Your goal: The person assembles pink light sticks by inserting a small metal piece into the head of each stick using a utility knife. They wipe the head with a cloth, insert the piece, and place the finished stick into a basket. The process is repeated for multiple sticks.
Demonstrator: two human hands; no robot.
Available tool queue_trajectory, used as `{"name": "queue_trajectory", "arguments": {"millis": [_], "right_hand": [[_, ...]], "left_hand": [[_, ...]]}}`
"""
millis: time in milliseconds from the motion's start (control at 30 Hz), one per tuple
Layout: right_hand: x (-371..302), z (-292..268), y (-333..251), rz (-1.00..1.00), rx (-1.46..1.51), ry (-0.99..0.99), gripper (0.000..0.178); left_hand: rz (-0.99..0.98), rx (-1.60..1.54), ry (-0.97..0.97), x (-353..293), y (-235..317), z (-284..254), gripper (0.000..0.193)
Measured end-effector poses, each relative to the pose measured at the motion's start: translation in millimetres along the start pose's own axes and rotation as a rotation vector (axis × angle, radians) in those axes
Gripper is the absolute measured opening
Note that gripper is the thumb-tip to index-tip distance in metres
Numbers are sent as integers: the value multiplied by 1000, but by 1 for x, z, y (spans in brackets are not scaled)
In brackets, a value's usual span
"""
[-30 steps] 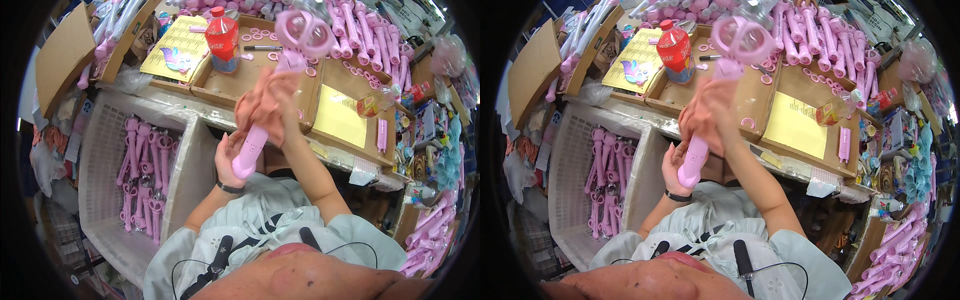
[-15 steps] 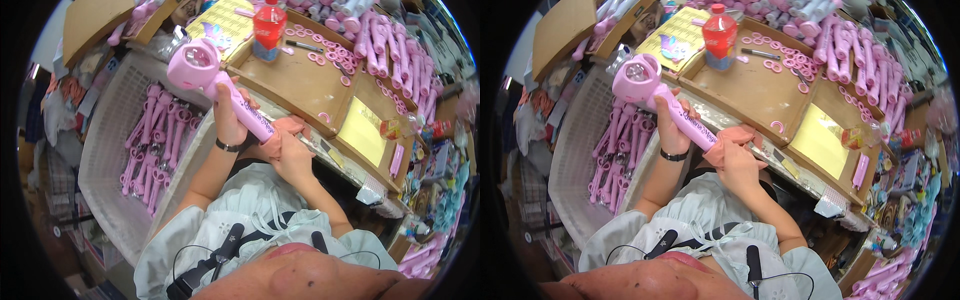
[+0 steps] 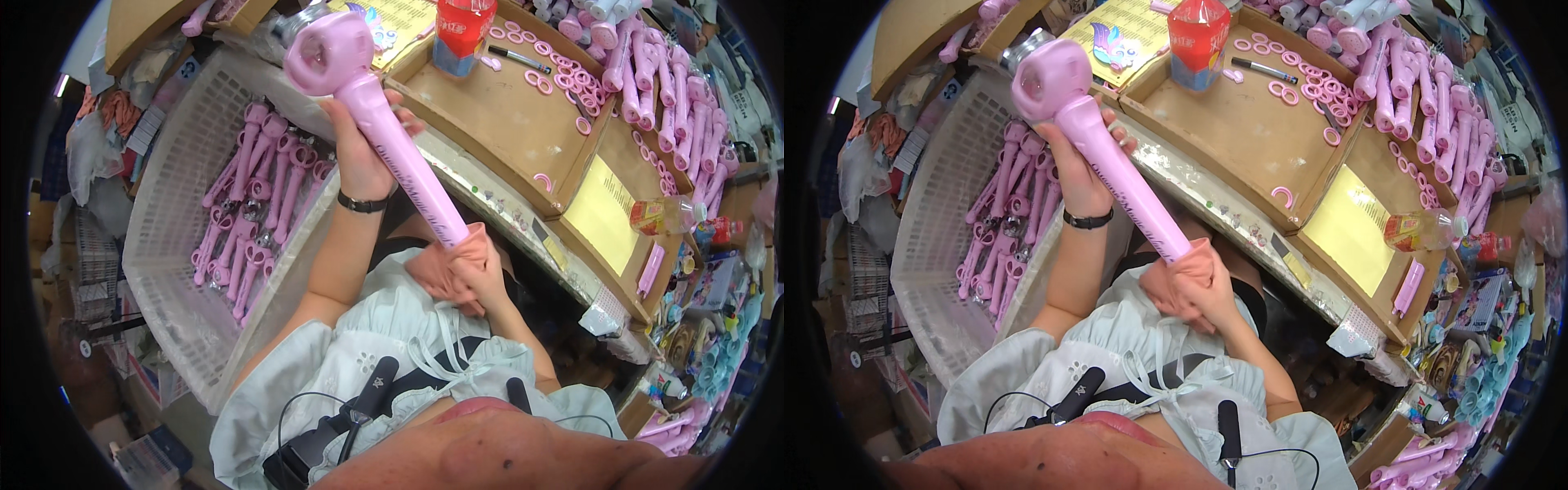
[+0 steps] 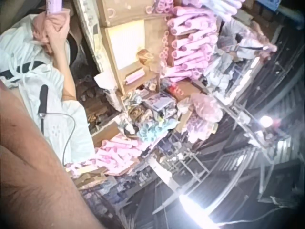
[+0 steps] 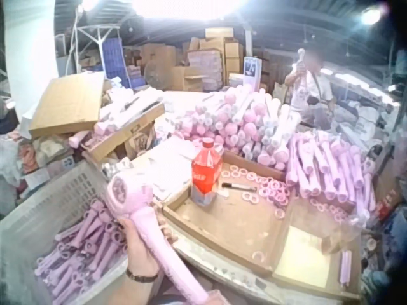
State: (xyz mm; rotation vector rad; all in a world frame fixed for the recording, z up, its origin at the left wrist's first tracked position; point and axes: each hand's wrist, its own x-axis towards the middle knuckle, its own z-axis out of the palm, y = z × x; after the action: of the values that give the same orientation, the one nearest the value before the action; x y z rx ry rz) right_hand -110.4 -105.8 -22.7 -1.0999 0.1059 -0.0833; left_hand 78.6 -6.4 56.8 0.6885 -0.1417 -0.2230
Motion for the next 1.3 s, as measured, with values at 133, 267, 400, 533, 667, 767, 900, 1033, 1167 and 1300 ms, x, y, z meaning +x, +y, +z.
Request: {"name": "queue_trajectory", "arguments": {"millis": [133, 267, 400, 533, 667, 767, 900, 1033, 1167, 1300], "right_hand": [[-13, -1, -3, -49, -207, 64, 47], [-21, 3, 12, 96, 98, -11, 40], [-12, -7, 14, 569, 199, 144, 51], [-6, -24, -23, 667, 501, 159, 54], [-4, -20, -69, 126, 519, 457, 52], [26, -4, -79, -584, -330, 571, 33], [74, 13, -77, -1106, -1277, 455, 25], [95, 16, -88, -826, -710, 465, 27], [95, 3, -104, -386, 6, 237, 41], [96, -16, -100, -354, 233, 30, 60]], "left_hand": [[-114, -233, -58, 4, 4, -16, 78], [-215, -425, -305, 12, 4, -28, 76], [-242, -209, -318, 11, 6, -23, 76], [-200, 19, -196, 9, 14, -18, 65], [-356, 291, -310, 7, 32, -25, 53], [-546, 337, -376, -15, 11, -19, 52], [-692, 426, -357, -47, -13, 0, 46], [-447, 619, -386, -57, -16, 10, 37], [-538, 538, -428, -56, -18, 5, 47], [-877, 56, -649, -55, -25, -7, 59]]}}
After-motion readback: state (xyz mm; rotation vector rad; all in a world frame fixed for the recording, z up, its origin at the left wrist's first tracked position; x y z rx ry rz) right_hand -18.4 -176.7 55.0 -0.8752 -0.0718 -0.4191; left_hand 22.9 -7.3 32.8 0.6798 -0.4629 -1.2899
